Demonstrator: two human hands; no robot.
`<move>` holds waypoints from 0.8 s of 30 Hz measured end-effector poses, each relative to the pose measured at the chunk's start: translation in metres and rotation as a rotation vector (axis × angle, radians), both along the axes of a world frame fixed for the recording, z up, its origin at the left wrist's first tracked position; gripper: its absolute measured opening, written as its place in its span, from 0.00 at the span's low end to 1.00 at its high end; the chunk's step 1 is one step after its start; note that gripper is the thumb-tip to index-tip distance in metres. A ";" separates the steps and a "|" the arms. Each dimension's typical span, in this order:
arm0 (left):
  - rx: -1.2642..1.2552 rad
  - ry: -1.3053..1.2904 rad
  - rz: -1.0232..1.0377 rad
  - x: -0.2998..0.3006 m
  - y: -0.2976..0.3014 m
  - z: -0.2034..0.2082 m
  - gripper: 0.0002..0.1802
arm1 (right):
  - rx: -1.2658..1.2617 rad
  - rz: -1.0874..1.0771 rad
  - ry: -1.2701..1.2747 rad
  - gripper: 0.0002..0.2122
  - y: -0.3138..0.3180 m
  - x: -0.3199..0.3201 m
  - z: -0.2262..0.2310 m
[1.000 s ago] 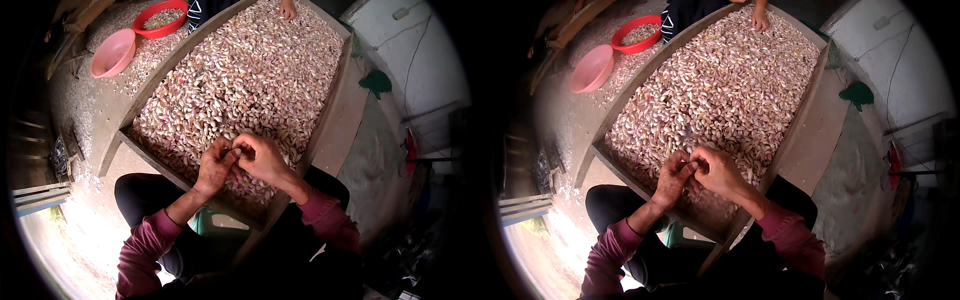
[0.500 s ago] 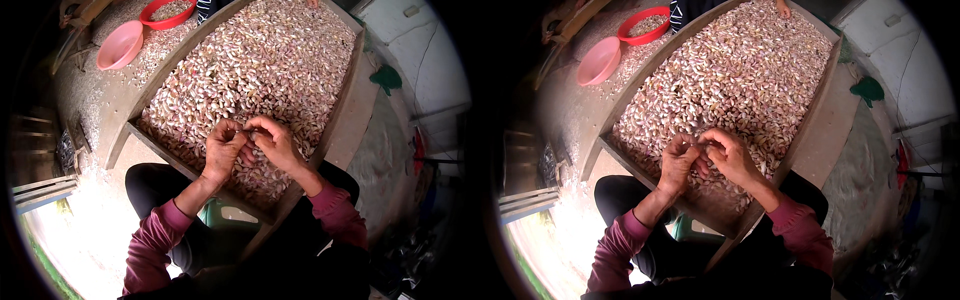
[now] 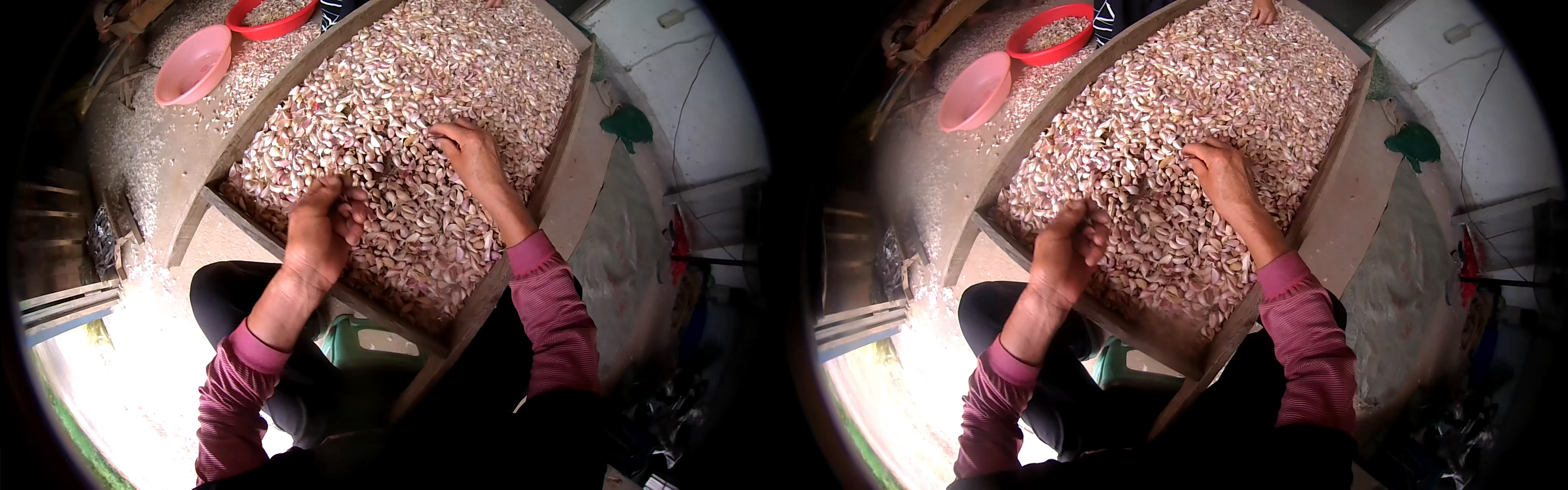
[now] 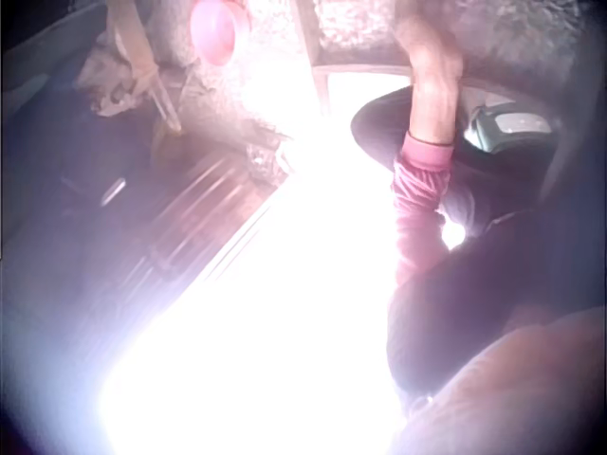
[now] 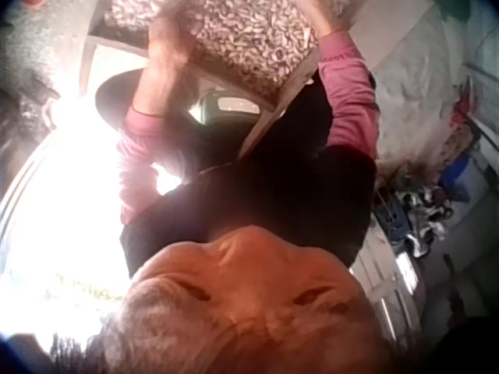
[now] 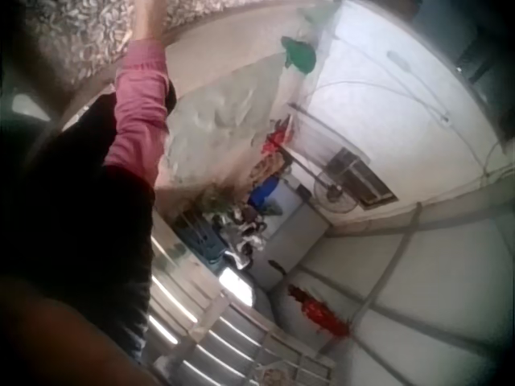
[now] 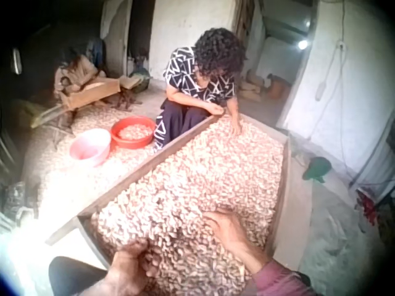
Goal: The person sorts through a large wooden tray filled with garlic cloves, picking out individual cloves by hand and placing them into nearby plastic bowls while seated on a low stool.
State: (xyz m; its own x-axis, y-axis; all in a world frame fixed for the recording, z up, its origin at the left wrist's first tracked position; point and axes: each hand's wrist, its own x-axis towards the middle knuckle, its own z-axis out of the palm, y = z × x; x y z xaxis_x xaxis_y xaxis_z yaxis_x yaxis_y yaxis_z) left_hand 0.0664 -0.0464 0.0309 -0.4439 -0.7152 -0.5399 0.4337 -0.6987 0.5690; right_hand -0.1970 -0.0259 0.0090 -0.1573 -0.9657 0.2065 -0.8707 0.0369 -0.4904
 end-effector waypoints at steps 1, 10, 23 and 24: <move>-0.108 0.030 0.032 0.012 -0.022 0.004 0.14 | 0.034 -0.005 0.025 0.09 -0.004 -0.004 -0.007; -0.817 -0.525 0.054 0.037 -0.047 0.072 0.25 | 0.043 -0.029 0.184 0.08 -0.022 0.000 -0.030; -1.303 -0.280 -0.865 0.013 0.136 -0.009 0.09 | 0.187 -0.254 -1.253 0.09 -0.014 0.001 -0.005; -1.319 -0.271 -0.892 0.011 0.136 -0.009 0.09 | 0.162 -0.243 -1.335 0.09 -0.013 0.004 -0.004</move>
